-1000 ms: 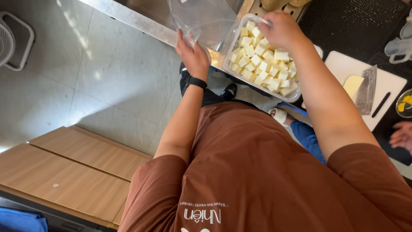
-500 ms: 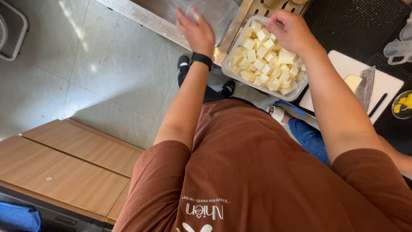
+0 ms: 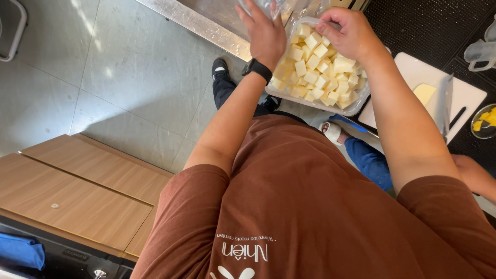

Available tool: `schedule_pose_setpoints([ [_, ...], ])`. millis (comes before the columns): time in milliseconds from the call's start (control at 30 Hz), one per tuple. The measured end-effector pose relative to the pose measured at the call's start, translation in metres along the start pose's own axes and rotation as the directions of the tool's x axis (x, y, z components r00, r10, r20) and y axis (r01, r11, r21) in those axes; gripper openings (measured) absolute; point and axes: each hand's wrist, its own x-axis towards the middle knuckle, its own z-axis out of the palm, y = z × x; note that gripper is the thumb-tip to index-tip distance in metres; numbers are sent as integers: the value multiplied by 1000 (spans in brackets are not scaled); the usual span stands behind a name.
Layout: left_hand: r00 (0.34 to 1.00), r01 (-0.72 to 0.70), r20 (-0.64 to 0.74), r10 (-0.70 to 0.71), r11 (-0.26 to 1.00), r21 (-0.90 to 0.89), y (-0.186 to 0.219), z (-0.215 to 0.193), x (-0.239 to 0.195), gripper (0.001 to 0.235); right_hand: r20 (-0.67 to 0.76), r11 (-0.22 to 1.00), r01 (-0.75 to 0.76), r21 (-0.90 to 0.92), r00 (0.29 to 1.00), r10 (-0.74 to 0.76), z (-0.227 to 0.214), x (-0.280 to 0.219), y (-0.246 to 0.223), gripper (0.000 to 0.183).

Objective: The person washes their hands at a sink, then picks up a clear plastic bag and a container of cubed white food. They pour the cubes into the bag and seal it.

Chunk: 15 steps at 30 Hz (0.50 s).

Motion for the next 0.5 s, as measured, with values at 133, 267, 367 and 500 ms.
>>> schedule_pose_setpoints([
  [133,989,-107,103,109,994,-23,-17,0,-5,71,10,996,75,-36,997,-75,4,1,-2,12],
  [267,963,-207,206,177,969,138,-22,-19,-17,81,-7,1000,-3,-14,1000,3,13,8,0,12],
  [367,956,-277,179,232,915,294,-14,-31,-34,74,-64,998,39,-54,997,-42,17,14,15,22],
  [500,948,-307,189,256,891,336,-31,-36,-46,84,-84,999,-15,-29,996,13,16,13,2,21],
])
